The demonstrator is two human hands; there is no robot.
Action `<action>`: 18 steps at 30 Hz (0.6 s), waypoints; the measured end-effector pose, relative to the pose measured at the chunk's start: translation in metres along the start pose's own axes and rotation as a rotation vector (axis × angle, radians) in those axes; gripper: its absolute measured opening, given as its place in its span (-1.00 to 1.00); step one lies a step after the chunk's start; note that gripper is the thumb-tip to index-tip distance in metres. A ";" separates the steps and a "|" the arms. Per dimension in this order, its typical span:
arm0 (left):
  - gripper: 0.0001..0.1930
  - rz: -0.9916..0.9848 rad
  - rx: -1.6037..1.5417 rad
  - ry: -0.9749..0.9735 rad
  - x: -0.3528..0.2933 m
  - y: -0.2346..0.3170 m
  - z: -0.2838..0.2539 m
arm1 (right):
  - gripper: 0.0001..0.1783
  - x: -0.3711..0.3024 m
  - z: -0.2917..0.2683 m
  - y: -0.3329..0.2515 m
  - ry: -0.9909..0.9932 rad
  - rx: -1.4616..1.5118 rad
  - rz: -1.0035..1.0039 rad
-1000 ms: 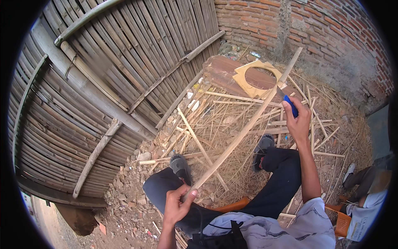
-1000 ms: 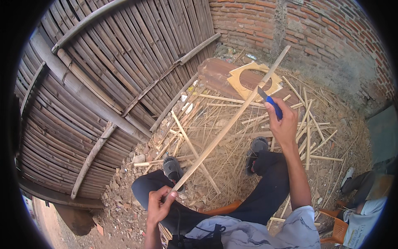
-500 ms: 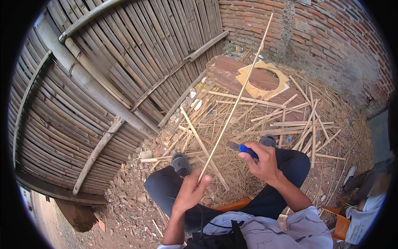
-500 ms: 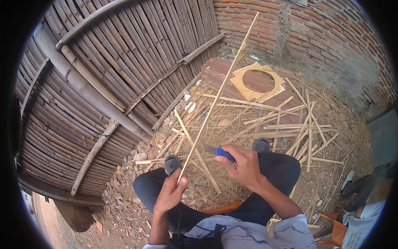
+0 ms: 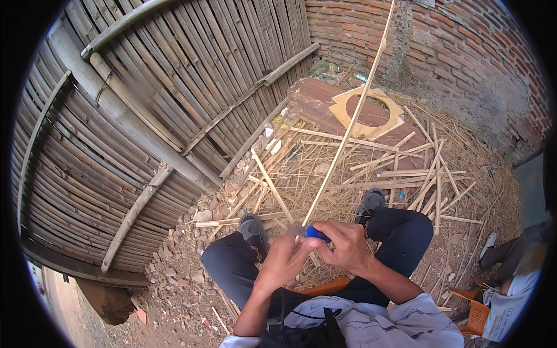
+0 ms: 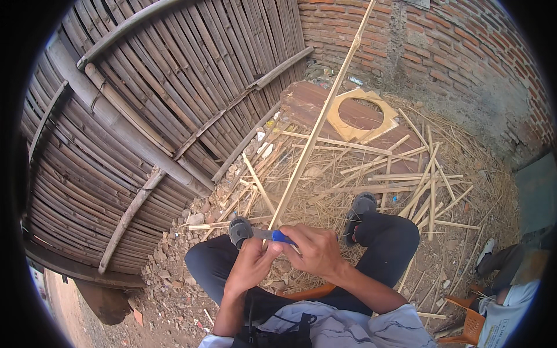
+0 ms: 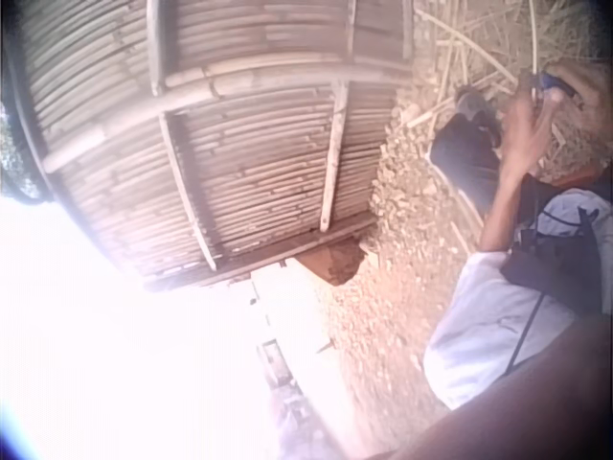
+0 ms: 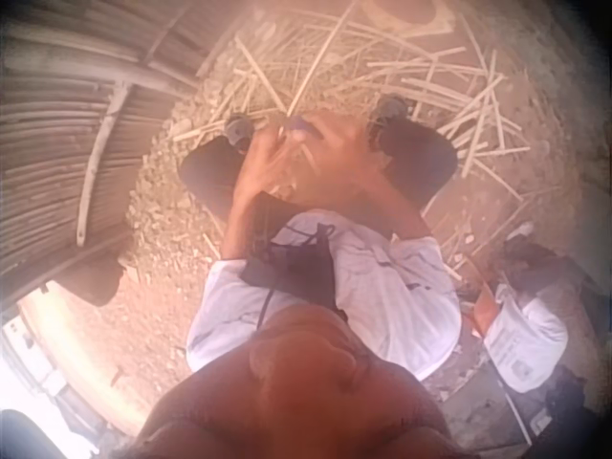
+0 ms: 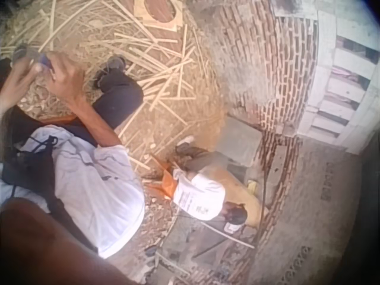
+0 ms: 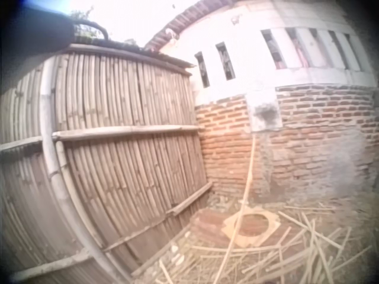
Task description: The person sits on the ground and uses a knife to shave a long, thin piece of wood. They hold the wood with their left hand and scrape the knife along its length with their right hand, creating thin shavings that fall to the ground.
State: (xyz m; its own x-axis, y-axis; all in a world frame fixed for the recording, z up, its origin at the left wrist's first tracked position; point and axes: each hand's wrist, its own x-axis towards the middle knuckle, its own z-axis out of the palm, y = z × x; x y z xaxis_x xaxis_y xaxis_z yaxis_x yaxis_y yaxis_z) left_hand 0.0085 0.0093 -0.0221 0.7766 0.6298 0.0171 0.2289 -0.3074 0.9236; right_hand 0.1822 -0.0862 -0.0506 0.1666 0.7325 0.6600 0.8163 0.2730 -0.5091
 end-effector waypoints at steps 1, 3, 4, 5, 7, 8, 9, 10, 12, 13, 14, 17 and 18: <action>-0.64 0.005 0.027 0.017 0.000 0.002 0.001 | -0.66 0.001 0.000 0.000 -0.001 -0.008 0.000; -0.63 0.014 0.077 0.044 0.000 0.003 0.001 | -0.65 0.003 -0.001 -0.002 -0.003 -0.024 -0.002; -0.62 0.018 0.100 0.053 -0.001 0.002 0.002 | -0.66 0.003 -0.001 -0.001 -0.002 -0.029 -0.003; -0.61 0.022 0.123 0.063 -0.001 0.001 0.002 | -0.66 0.003 -0.001 -0.001 0.000 -0.034 -0.005; -0.57 0.044 0.125 0.099 -0.001 0.002 0.004 | -0.65 0.004 0.000 0.000 -0.005 -0.045 -0.003; -0.53 0.055 0.126 0.117 -0.001 0.003 0.005 | -0.65 0.004 -0.001 0.000 -0.011 -0.051 0.002; -0.53 0.055 0.133 0.116 -0.002 0.004 0.004 | -0.64 0.005 -0.001 0.000 -0.016 -0.058 0.006; -0.54 0.054 0.140 0.114 -0.002 0.006 0.004 | -0.64 0.005 -0.002 0.000 -0.010 -0.062 -0.001; -0.55 0.055 0.149 0.109 -0.002 0.007 0.003 | -0.63 0.005 -0.003 0.002 0.000 -0.069 -0.013; -0.55 0.057 0.151 0.105 -0.002 0.008 0.004 | -0.63 0.004 -0.004 0.002 -0.007 -0.079 -0.004; -0.56 0.060 0.154 0.101 -0.002 0.008 0.004 | -0.63 0.003 -0.005 0.003 -0.015 -0.089 0.005; -0.58 0.103 0.135 0.098 -0.003 0.010 0.003 | -0.65 0.000 -0.004 0.008 0.024 -0.106 0.022; -0.60 0.075 0.158 0.076 -0.004 0.009 0.002 | -0.65 0.000 -0.005 0.011 0.047 -0.111 0.027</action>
State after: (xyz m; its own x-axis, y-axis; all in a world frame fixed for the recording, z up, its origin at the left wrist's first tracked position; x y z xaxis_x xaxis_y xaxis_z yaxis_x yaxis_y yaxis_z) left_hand 0.0086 0.0022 -0.0151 0.7495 0.6514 0.1178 0.2663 -0.4597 0.8472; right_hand 0.1934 -0.0864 -0.0537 0.2134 0.7079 0.6733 0.8670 0.1805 -0.4646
